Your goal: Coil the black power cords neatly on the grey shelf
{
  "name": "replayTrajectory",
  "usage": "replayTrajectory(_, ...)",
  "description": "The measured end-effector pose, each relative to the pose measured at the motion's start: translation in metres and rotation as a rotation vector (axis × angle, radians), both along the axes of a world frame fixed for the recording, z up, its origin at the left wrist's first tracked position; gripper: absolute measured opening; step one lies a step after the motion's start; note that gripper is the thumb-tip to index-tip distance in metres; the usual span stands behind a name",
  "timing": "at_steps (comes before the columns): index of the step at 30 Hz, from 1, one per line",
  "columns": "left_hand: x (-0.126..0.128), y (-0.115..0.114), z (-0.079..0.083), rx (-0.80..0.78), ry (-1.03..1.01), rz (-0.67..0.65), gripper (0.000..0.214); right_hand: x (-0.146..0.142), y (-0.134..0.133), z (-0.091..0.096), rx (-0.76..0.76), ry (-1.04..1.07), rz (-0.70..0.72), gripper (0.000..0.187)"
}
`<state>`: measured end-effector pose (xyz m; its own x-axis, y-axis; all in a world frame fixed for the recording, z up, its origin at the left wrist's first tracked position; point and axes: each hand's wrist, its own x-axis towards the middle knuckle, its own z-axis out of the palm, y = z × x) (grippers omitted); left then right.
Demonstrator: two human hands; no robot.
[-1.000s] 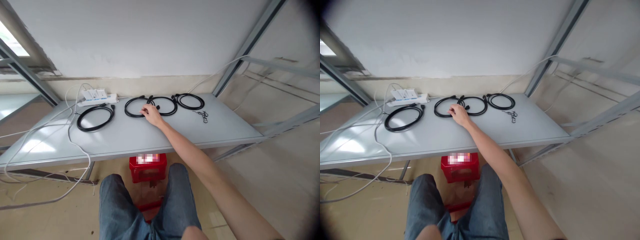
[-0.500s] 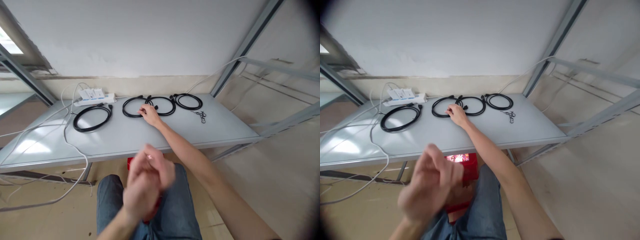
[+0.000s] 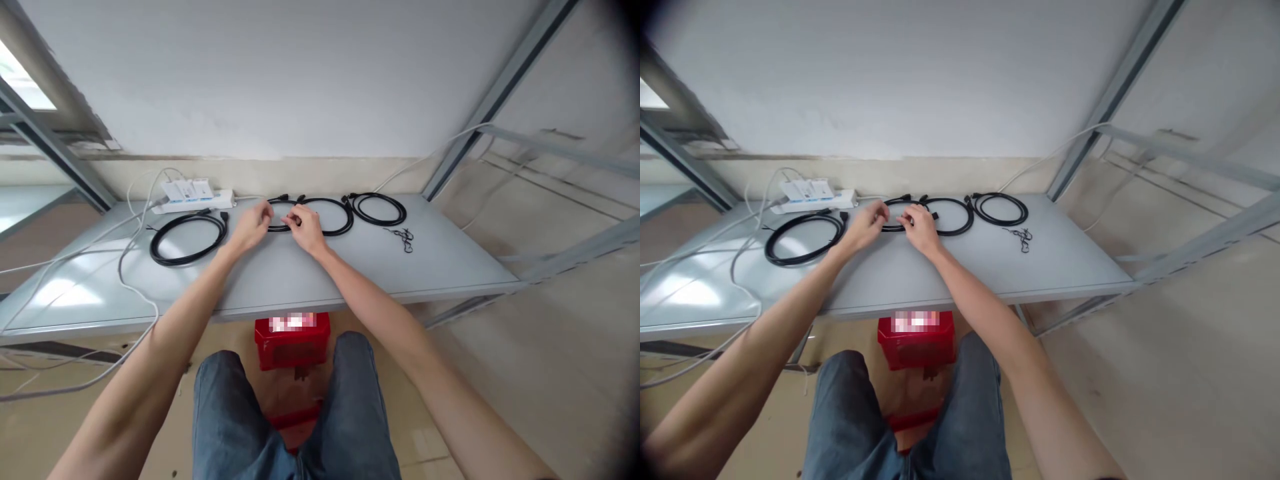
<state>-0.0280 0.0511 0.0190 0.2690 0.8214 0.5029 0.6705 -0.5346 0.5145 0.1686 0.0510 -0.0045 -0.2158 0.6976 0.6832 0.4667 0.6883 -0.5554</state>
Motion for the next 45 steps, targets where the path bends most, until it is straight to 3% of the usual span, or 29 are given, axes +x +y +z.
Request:
replayTrajectory(3, -0.002, -0.006, -0.013, -0.055, 0.036, -0.098, 0.025, 0.000, 0.001, 0.000, 0.015, 0.015, -0.001, 0.032)
replayTrajectory(9, 0.002, -0.019, -0.022, -0.057, 0.027, -0.217, 0.035, -0.001, -0.004, -0.001, 0.018, 0.008, 0.069, 0.032)
replayTrajectory(17, 0.003, -0.021, -0.024, -0.055, 0.036, -0.189, 0.033, -0.002, -0.018, 0.008, -0.022, -0.062, 0.054, 0.039)
replayTrajectory(23, 0.001, -0.021, -0.025, -0.120, 0.007, -0.206, 0.037, -0.002, -0.017, 0.009, -0.052, -0.102, 0.184, 0.011)
replayTrajectory(31, -0.001, -0.018, -0.026, -0.147, 0.027, -0.257, 0.036, 0.011, -0.012, 0.015, -0.068, -0.222, 0.284, 0.015)
replayTrajectory(45, 0.002, -0.018, -0.029, -0.114, 0.062, -0.239, 0.036, 0.017, -0.009, 0.018, -0.018, -0.329, 0.257, 0.020)
